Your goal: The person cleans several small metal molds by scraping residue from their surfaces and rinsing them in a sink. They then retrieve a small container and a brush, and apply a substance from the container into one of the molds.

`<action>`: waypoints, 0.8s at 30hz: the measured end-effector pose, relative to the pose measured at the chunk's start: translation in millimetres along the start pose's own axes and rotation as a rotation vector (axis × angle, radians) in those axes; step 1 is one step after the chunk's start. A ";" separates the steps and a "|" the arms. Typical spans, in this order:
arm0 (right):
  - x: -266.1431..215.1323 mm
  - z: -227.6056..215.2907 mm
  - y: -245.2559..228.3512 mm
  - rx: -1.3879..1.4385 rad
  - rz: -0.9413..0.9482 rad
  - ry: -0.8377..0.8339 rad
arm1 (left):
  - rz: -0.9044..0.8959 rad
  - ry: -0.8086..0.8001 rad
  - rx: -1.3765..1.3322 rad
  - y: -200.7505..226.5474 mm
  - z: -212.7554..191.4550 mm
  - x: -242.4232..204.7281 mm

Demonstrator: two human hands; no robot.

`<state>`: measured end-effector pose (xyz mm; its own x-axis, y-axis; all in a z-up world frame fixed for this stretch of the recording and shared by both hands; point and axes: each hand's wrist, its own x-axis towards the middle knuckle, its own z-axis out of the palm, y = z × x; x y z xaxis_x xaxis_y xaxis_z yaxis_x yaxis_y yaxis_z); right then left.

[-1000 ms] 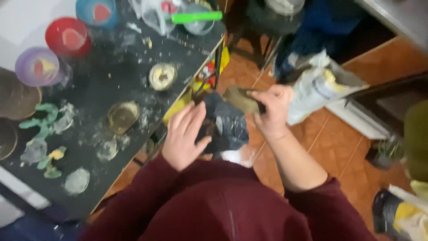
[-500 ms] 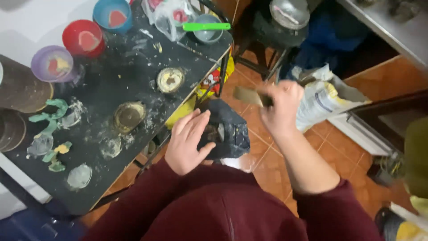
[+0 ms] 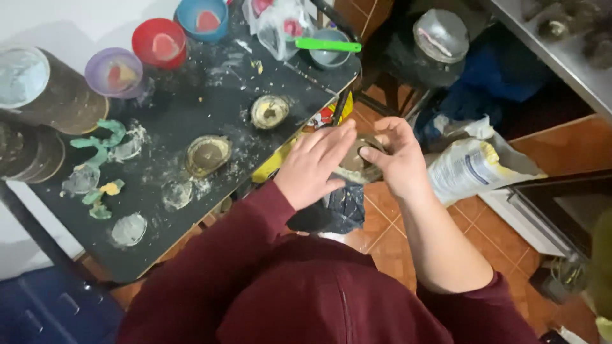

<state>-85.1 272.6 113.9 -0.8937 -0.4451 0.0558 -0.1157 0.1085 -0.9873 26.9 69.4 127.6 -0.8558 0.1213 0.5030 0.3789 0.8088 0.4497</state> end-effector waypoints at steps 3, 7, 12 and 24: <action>-5.9 7.3 -1.7 0.277 0.247 -0.055 | 0.052 -0.068 -0.045 -7.2 -2.6 -4.3; -4.9 7.5 -1.3 0.248 0.353 -0.231 | -0.022 -0.174 -0.147 -8.0 -7.2 -9.8; -4.9 9.4 3.0 0.213 0.409 -0.371 | -0.023 -0.138 -0.219 -9.1 -0.5 -20.3; -1.6 30.1 5.0 -0.198 0.342 -0.414 | -0.084 -0.081 -0.111 -5.7 -1.6 -32.7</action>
<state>-71.2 247.1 104.4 -0.6548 -0.6621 -0.3645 0.0360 0.4543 -0.8901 53.2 60.0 109.9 -0.9100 0.1054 0.4011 0.3376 0.7500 0.5688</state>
